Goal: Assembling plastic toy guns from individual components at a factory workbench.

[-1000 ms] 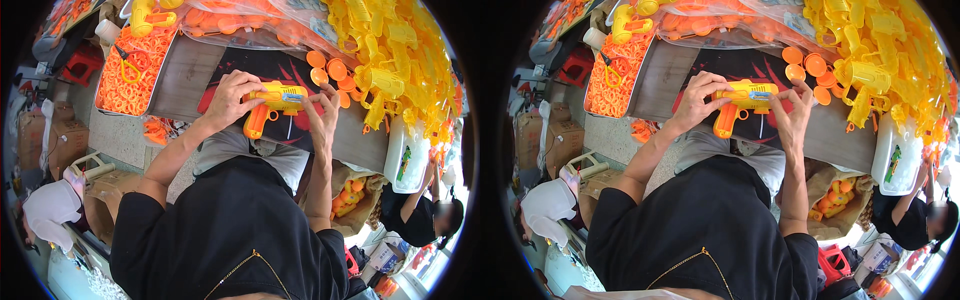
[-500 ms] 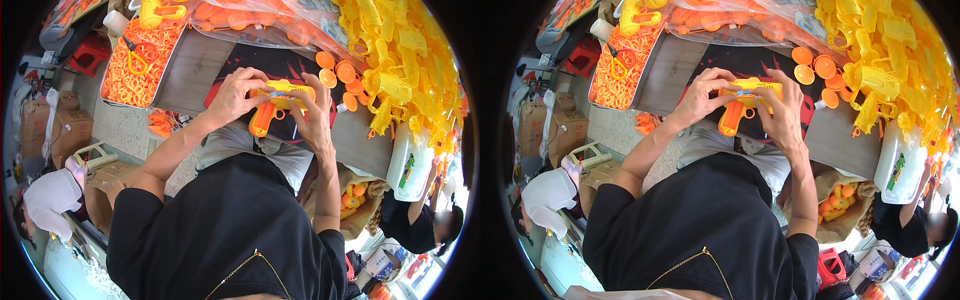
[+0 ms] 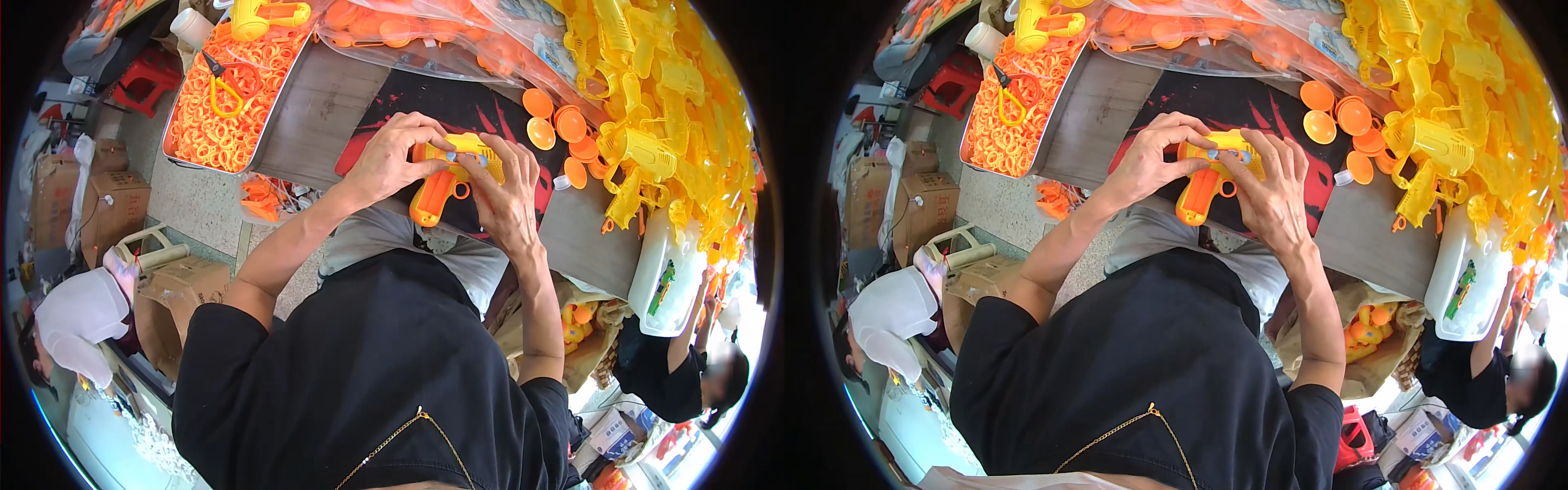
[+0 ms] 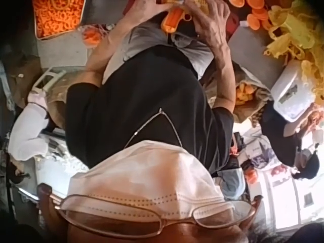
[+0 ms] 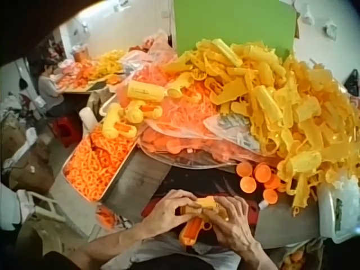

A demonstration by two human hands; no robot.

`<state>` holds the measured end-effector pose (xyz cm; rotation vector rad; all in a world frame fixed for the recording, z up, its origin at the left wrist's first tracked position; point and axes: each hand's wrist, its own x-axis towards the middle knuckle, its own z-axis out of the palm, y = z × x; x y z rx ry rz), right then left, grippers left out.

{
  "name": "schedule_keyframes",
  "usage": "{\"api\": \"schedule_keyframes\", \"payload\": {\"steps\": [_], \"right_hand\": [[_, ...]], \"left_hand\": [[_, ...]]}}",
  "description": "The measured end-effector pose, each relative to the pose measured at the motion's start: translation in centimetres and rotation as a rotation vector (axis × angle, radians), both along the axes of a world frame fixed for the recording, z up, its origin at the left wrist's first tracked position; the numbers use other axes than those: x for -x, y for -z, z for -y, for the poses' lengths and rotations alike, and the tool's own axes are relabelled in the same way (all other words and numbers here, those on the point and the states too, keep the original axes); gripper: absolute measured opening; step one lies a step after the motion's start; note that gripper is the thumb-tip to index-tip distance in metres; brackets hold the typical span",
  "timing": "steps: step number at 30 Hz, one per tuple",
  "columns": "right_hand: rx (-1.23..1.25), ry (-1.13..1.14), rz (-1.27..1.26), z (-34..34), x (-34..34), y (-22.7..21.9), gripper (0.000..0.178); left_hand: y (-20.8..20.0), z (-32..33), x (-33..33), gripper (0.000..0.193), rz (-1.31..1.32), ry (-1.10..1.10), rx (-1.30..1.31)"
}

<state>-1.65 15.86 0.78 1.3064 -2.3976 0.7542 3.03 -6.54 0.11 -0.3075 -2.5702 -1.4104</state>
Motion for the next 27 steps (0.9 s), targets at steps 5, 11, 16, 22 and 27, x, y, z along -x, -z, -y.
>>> {"api": "schedule_keyframes", "payload": {"steps": [5, 11, 16, 22, 27], "right_hand": [[-0.06, -0.058, 0.007, 1.0, -0.2, -0.3, 0.05], [0.123, 0.137, 0.198, -0.2, -0.3, -0.6, 0.04], [-0.061, 0.074, 0.055, -1.1, -0.3, 0.0, 0.039], [0.308, 0.015, 0.7, -1.3, 0.8, -0.2, 0.033], [0.053, 0.022, 0.888, 0.0, 4.8, -0.8, 0.051]], "left_hand": [[0.2, -0.1, 0.1, 0.026, 0.014, 0.012, -0.031], [0.1, -0.3, -0.3, 0.026, 0.001, -0.033, 0.009], [-0.3, -0.6, -0.5, 0.024, -0.229, -0.083, 0.193], [0.9, -0.8, -0.9, 0.026, -0.418, -0.011, 0.329], [0.8, -0.8, -0.8, 0.026, -0.383, -0.007, 0.304]]}}
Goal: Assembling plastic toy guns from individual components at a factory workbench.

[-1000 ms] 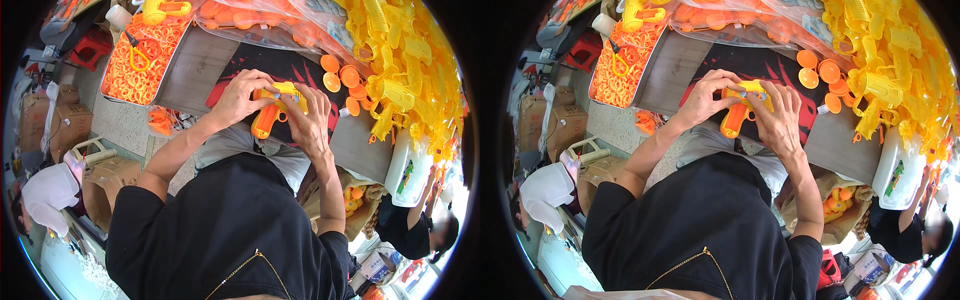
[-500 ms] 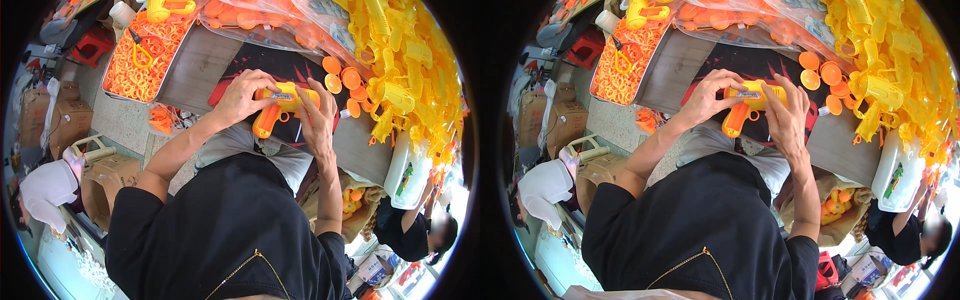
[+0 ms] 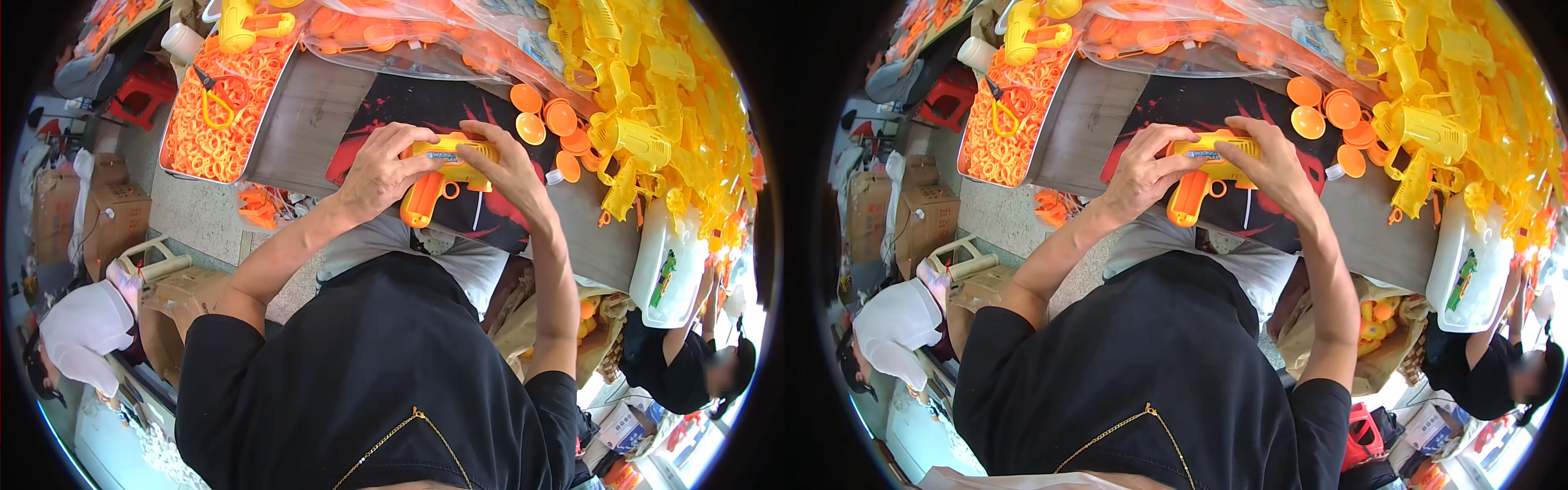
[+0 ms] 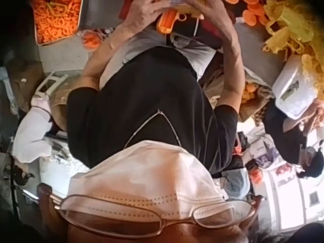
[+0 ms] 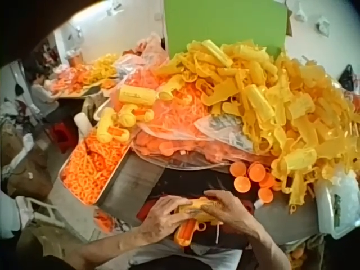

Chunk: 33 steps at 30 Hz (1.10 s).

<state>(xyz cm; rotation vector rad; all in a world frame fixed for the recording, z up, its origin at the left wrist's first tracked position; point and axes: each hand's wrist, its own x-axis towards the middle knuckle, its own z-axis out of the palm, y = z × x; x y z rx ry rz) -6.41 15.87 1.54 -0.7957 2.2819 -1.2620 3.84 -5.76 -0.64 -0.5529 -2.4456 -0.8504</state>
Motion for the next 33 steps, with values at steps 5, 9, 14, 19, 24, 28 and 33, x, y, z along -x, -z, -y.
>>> {"api": "schedule_keyframes", "payload": {"steps": [5, 9, 14, 19, 24, 28, 33], "right_hand": [[-0.004, -0.145, 0.233, 0.3, 2.4, -0.3, 0.057], [-0.14, -0.205, 0.066, 0.8, 2.3, -0.2, 0.047], [-0.079, -0.202, -0.363, -0.4, 0.3, 0.2, 0.047], [0.173, -0.02, -0.243, -1.4, -2.8, 1.0, 0.049], [0.462, 0.127, -0.161, -0.1, -3.2, 3.7, 0.045], [0.771, 0.353, 0.445, 2.9, -4.0, 3.6, 0.058], [1.451, -0.087, 1.192, 3.3, -3.9, 4.0, 0.066]], "left_hand": [[0.0, -0.1, 0.2, 0.031, 0.011, 0.003, 0.01], [-0.1, 0.2, -0.1, 0.036, -0.025, 0.023, 0.055], [0.3, -0.1, -0.2, 0.028, -0.015, 0.048, 0.009], [0.9, 1.0, -2.5, 0.033, 0.167, -0.057, -0.516], [-0.5, -1.2, -1.4, 0.076, 0.557, 0.359, -1.19], [-2.9, -3.5, 0.1, 0.088, 0.511, 0.34, -0.747], [-2.4, -6.2, 0.7, 0.076, 0.136, -0.128, 0.216]]}}
